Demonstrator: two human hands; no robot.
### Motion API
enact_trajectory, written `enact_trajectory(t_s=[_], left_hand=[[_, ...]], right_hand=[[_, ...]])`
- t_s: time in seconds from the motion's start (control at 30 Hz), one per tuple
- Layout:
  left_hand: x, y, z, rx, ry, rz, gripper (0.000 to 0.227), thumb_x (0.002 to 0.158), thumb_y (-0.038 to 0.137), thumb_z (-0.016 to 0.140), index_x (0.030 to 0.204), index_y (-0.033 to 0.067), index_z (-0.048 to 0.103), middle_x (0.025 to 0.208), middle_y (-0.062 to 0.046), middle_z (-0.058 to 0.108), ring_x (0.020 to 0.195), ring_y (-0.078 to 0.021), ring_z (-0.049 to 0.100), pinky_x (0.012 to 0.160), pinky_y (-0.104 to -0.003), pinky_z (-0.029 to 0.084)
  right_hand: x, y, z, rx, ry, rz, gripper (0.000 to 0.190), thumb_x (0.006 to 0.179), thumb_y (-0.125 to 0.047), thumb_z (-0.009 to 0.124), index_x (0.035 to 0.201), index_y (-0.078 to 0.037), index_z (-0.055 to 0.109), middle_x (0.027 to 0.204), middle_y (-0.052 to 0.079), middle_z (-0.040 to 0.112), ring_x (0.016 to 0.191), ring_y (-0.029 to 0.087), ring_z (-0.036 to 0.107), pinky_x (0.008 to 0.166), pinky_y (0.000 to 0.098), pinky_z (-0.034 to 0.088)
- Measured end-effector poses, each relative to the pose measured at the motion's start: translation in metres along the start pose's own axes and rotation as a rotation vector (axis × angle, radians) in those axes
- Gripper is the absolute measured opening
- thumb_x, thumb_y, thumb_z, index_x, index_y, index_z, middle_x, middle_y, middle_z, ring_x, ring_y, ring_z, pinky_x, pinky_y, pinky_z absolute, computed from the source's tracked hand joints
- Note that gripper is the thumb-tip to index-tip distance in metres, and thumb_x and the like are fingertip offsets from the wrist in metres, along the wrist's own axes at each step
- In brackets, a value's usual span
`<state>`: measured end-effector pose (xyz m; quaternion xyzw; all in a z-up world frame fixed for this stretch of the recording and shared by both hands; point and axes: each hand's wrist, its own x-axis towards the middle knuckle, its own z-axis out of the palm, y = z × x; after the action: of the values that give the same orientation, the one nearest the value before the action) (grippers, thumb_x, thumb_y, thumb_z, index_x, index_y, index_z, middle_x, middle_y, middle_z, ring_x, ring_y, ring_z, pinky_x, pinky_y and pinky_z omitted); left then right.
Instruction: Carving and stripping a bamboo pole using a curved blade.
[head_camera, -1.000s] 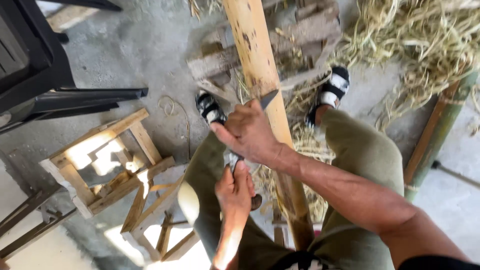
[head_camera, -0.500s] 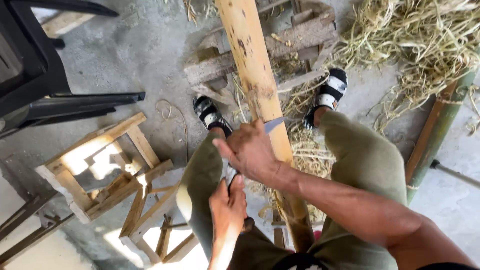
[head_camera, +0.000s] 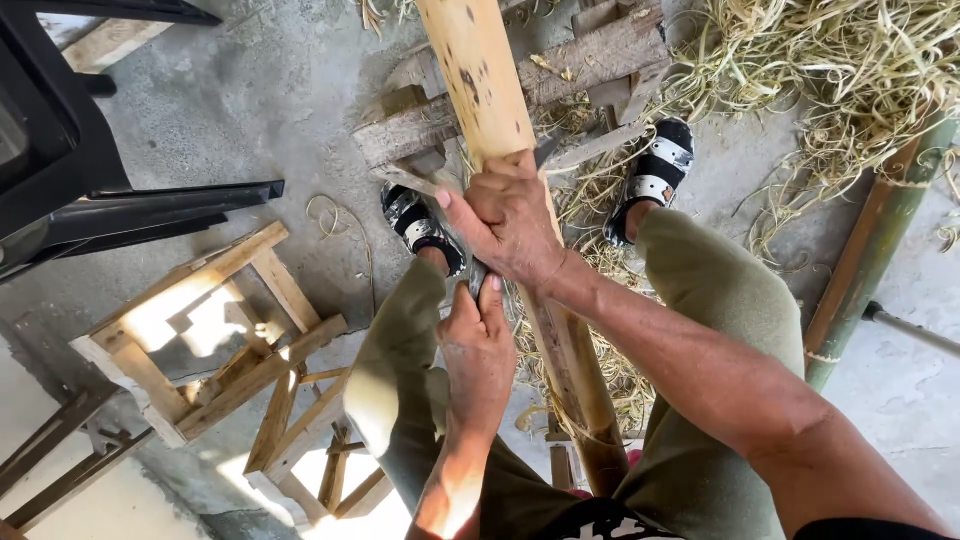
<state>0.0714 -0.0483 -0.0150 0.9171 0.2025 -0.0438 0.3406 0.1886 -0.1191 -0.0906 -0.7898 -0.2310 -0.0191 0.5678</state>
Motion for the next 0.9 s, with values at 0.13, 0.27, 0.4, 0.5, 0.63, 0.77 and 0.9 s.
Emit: enact_trajectory(t_s=[0.13,0.27,0.4,0.5,0.63,0.77,0.9], left_hand=[[-0.033,-0.006,-0.031,-0.084,-0.154,-0.38,0.031,0.106,0.025,0.056,0.085,0.0027,0.058,0.06,-0.008,0.063,0.043,-0.0154,0.056,0.042,-0.038,0.045],[-0.06,-0.026,-0.038,-0.415,-0.131,-0.693,0.03,0.105,0.021,0.059,0.082,0.002,0.06,0.054,-0.004,0.049,0.043,-0.0093,0.042,0.038,-0.032,0.033],[-0.016,-0.017,-0.011,-0.293,-0.093,-0.286,0.025,0.106,0.019,0.057,0.087,0.004,0.059,0.057,-0.006,0.054,0.046,-0.0135,0.051,0.042,-0.034,0.039],[0.005,-0.008,0.002,-0.023,0.01,0.007,0.025,0.109,0.02,0.06,0.093,0.0011,0.058,0.071,-0.014,0.062,0.06,-0.0303,0.06,0.054,-0.044,0.044],[0.0,0.004,-0.011,-0.037,0.003,0.027,0.023,0.108,0.021,0.056,0.098,-0.0002,0.058,0.075,-0.016,0.065,0.064,-0.036,0.066,0.056,-0.048,0.048],[-0.032,-0.013,-0.034,-0.138,-0.148,-0.343,0.029,0.106,0.022,0.059,0.089,-0.0013,0.059,0.062,-0.011,0.057,0.051,-0.0241,0.056,0.047,-0.043,0.043],[-0.051,-0.008,-0.049,-0.305,-0.104,-0.656,0.029,0.102,0.023,0.058,0.083,0.0004,0.061,0.054,-0.008,0.052,0.044,-0.0143,0.047,0.04,-0.038,0.038]], right_hand=[[-0.02,-0.036,0.009,-0.1,-0.216,0.133,0.052,0.106,-0.028,0.062,0.059,-0.006,0.055,0.053,0.008,0.045,0.056,0.03,0.043,0.084,0.0449,0.039],[-0.029,-0.049,0.012,-0.066,-0.232,0.081,0.052,0.109,-0.033,0.056,0.063,-0.01,0.059,0.057,0.005,0.049,0.062,0.025,0.045,0.089,0.0455,0.038],[0.002,-0.011,0.008,0.042,-0.085,0.061,0.054,0.105,-0.03,0.061,0.057,-0.007,0.054,0.052,0.006,0.046,0.06,0.024,0.042,0.083,0.0418,0.039],[0.008,0.002,0.002,0.084,0.004,0.134,0.055,0.105,-0.025,0.062,0.056,-0.004,0.049,0.054,0.007,0.046,0.06,0.024,0.042,0.082,0.0416,0.039],[-0.011,0.004,0.011,0.086,0.01,0.141,0.051,0.109,-0.024,0.06,0.062,-0.004,0.052,0.059,0.006,0.048,0.063,0.024,0.042,0.079,0.0402,0.037],[-0.021,-0.036,0.009,-0.02,-0.132,0.175,0.05,0.107,-0.029,0.055,0.063,-0.006,0.057,0.054,0.006,0.048,0.059,0.025,0.041,0.078,0.0417,0.035],[-0.019,-0.051,0.003,0.015,-0.14,0.029,0.045,0.11,-0.03,0.051,0.074,-0.007,0.062,0.062,0.006,0.052,0.066,0.025,0.046,0.078,0.0431,0.032]])
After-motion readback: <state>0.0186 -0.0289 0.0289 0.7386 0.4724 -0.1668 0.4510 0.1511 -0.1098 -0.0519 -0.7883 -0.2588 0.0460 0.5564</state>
